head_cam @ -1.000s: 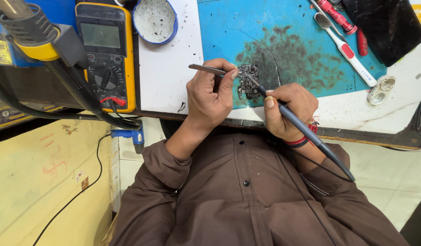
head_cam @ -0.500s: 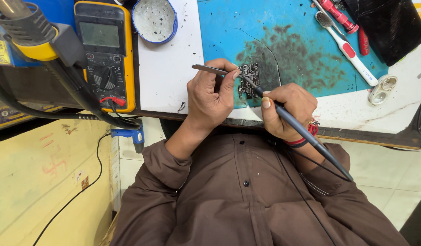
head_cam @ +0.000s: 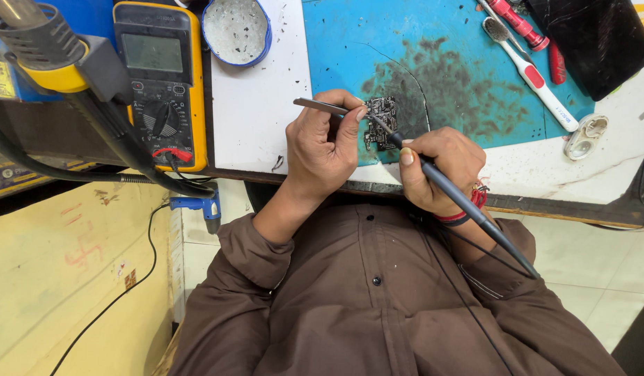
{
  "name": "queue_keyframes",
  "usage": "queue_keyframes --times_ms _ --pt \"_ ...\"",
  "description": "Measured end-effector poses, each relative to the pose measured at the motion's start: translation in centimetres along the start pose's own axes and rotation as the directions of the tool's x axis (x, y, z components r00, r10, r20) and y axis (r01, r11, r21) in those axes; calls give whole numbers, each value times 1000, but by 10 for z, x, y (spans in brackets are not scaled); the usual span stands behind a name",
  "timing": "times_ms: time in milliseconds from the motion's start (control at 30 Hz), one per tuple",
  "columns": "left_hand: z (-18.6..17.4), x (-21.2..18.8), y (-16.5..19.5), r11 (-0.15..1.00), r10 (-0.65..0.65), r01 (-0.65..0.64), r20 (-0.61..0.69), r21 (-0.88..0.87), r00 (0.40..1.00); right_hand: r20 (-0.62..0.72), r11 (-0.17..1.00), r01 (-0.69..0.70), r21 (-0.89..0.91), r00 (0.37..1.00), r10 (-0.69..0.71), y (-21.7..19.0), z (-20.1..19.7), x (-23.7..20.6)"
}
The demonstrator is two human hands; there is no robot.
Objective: The person uses a soldering iron and tweezers to apply solder to a small circuit board. They repeatedly heat and adjust components on the board while holding it steady with the tweezers.
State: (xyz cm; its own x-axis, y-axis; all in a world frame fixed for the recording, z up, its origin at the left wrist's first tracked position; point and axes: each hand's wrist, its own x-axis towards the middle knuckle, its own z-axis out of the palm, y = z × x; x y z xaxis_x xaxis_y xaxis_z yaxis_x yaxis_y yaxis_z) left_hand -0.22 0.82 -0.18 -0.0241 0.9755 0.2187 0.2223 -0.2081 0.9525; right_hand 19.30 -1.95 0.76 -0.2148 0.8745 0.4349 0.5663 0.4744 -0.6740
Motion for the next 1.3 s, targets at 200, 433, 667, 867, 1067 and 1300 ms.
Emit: queue_keyframes --times_ms 200,433,667,867,1067,1300 --pt "0 0 0 1000 3 -3 2 1 1000 -17 1000 -2 -6 1000 2 1 2 0" --pt "0 0 1 1000 -8 8 3 -2 1000 -18 1000 5 -10 1000 -5 2 2 0" --pt "0 0 0 1000 -7 7 9 -8 1000 -4 1000 -4 -12 1000 4 0 0 1" --pt "0 0 0 1000 0 0 0 0 1000 -1 1000 -7 -5 1000 7 -1 0 2" --pt "-1 0 1 1000 -8 8 6 0 1000 -13 1000 3 3 1000 -3 0 2 2" --pt "0 0 0 1000 -16 16 7 -5 1000 -16 1000 -6 -4 1000 6 0 2 1"
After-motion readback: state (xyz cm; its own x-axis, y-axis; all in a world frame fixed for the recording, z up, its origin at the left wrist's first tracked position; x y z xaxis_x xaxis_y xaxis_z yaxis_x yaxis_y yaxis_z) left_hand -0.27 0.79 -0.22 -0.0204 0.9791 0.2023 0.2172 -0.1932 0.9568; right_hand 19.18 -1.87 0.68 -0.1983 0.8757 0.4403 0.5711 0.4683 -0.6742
